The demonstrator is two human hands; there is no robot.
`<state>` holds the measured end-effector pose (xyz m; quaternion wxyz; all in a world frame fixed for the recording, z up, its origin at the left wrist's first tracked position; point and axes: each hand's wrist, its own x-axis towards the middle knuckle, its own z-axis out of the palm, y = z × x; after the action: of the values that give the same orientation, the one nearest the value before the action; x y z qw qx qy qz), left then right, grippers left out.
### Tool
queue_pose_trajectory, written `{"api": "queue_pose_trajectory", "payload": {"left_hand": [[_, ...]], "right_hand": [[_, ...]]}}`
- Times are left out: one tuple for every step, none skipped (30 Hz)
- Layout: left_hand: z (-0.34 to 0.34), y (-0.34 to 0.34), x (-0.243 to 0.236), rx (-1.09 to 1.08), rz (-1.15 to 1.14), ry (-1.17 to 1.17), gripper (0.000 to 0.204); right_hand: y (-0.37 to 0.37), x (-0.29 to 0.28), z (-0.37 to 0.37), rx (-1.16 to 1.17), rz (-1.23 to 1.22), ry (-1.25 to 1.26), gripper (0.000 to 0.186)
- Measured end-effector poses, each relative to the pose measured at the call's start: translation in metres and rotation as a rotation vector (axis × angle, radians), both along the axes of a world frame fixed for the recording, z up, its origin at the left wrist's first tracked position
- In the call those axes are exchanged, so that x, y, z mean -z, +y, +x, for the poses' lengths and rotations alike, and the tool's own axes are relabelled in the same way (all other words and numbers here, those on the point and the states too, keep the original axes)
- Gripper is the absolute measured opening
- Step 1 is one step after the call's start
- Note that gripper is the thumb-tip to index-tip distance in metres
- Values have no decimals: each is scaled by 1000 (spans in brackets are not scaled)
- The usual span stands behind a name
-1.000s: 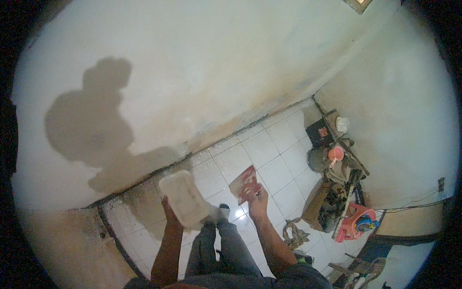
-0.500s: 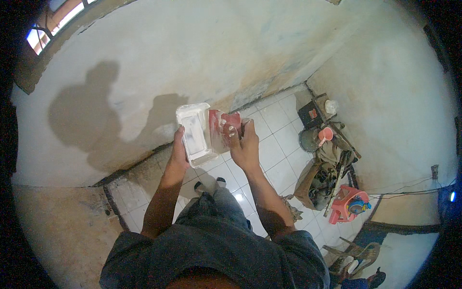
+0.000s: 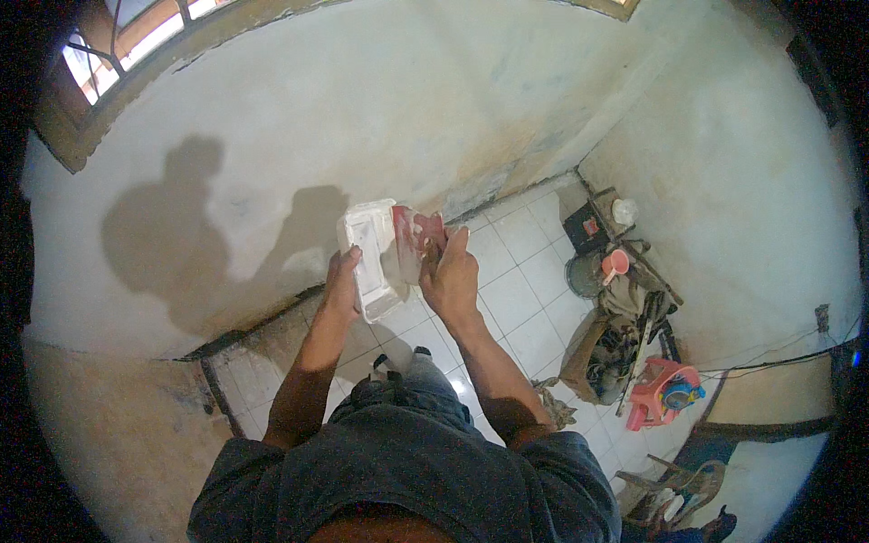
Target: The person applies white putty to a wall using a red scraper, smoothing it in horizontal and vertical strokes, and repeatedly gathers more putty from a plastic container held in their other hand.
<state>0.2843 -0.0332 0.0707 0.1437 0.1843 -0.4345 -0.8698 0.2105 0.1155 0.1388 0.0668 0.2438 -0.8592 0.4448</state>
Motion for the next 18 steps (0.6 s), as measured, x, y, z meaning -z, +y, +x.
{"api": "queue_pose_trajectory", "payload": {"left_hand": [[-1,0,-4,3,-21,-13,62],[-2,1,-8,8,-22,-13,62],[-4,3,-12,12,9,17,62],[-5,2,-17,15,37,47,61],[-6,0,-14,19,34,46,61],[-8,-2,-8,19,83,46,61],[-8,-3,-6,20,137,45,61],[-8,-5,-4,24,138,41,61],[-9,-9,-2,65,192,91,62],[-10,-14,-2,108,244,141,62],[-13,-19,-2,104,259,110,64],[-15,-19,-1,109,260,105,64],[-16,-18,-6,113,282,129,64],[-17,-16,-9,117,304,154,64],[-20,-15,-9,118,306,150,64],[-21,-15,-9,121,301,144,64],[-23,-15,-8,123,295,138,64],[-24,-14,-7,123,295,135,64]], "right_hand": [[0,2,-3,-31,8,5,20],[1,2,-4,-62,17,9,21],[-1,2,-4,-57,17,8,21],[-6,0,-2,-46,1,-41,23],[-9,0,0,-36,-14,-90,26],[-12,1,1,-32,-18,-92,26],[-11,5,3,-36,-55,-48,23],[-11,9,4,-39,-91,-4,20],[-9,13,2,-35,-89,-8,20],[-8,16,-1,-52,-94,-37,19],[-7,20,-4,-69,-99,-66,19],[-7,25,-6,-63,-99,-70,19],[-7,28,-8,-85,-93,-63,19],[-7,30,-9,-107,-86,-56,19],[-6,30,-10,-105,-85,-59,19],[-9,24,-8,-98,-107,-47,19],[-11,21,-7,-91,-130,-34,19],[-12,22,-6,-90,-130,-38,19]]}}
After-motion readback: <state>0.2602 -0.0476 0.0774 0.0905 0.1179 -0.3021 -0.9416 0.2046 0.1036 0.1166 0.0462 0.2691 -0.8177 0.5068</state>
